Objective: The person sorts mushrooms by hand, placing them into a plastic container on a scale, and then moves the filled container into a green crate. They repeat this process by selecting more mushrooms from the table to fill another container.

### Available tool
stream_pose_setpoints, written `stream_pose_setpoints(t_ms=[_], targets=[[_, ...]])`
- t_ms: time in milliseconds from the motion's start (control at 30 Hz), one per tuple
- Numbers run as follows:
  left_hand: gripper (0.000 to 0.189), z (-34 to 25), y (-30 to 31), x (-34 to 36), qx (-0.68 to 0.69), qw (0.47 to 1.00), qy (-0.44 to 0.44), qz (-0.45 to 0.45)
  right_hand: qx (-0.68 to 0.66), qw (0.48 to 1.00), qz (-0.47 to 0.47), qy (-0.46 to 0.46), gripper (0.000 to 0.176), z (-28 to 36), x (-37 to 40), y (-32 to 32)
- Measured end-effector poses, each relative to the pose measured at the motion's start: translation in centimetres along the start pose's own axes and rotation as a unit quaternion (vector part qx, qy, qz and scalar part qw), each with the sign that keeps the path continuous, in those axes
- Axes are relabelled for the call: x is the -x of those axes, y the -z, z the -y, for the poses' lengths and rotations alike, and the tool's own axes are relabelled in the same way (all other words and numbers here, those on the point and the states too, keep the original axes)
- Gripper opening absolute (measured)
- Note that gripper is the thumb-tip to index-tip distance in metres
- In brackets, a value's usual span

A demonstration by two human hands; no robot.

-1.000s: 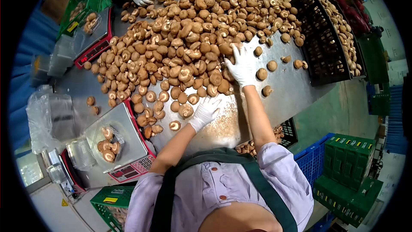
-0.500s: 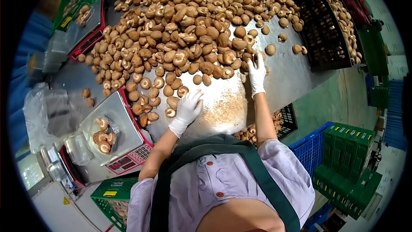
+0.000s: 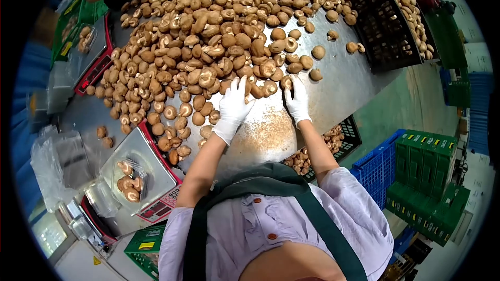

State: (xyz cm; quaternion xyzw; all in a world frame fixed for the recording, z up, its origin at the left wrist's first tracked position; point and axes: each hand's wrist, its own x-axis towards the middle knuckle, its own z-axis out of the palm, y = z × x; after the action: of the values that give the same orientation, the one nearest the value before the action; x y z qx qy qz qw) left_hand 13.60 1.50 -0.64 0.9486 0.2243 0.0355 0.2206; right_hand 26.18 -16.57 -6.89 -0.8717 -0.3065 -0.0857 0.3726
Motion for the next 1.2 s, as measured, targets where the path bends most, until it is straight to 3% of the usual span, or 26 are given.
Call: stream_pose_setpoints(t_ms=[133,267,533,633,700,767,800,867,933,1200], targets=[[0.065,-0.2,-0.4,1.8,0.015,0.993,-0.089,-0.076,-0.001,1.000,0.003,-0.012,0.040,-0.2,0.0,-0.1],[0.061,-0.1,-0.6,4.2,-0.033,0.990,-0.128,-0.056,-0.003,1.000,0.000,-0.015,0.040,-0.4,0.0,-0.2],[0.061,1.3,-1.0,7.4,0.005,0.997,-0.064,-0.039,-0.013,1.000,0.001,-0.027,0.039,0.1,-0.2,0.2],[0.068,1.8,-1.2,7.6,0.128,0.988,0.013,-0.082,-0.010,1.000,-0.010,-0.019,0.040,-0.4,0.0,-0.1],[0.068,2.0,-0.5,7.6,0.194,0.976,0.086,-0.039,-0.011,1.000,-0.017,-0.019,0.041,-0.5,-0.1,-0.2],[0.071,1.9,0.9,7.2,0.330,0.932,0.152,0.012,-0.007,1.000,-0.017,-0.016,0.041,-0.6,-0.2,-0.3],[0.067,2.5,0.4,6.9,0.377,0.919,0.113,-0.018,-0.014,1.000,-0.014,-0.020,0.041,-0.5,-0.1,-0.1],[0.059,3.1,-0.1,7.0,0.625,0.761,0.172,0.021,-0.004,1.000,-0.017,-0.024,0.041,-0.7,0.0,-0.4],[0.055,3.2,1.4,6.8,0.695,0.683,0.212,0.073,-0.005,0.999,-0.014,-0.032,0.041,-0.5,-0.1,-0.3],[0.054,4.0,2.0,6.9,0.746,0.630,0.216,0.026,-0.014,0.999,-0.024,-0.026,0.041,-1.0,0.0,-0.6]])
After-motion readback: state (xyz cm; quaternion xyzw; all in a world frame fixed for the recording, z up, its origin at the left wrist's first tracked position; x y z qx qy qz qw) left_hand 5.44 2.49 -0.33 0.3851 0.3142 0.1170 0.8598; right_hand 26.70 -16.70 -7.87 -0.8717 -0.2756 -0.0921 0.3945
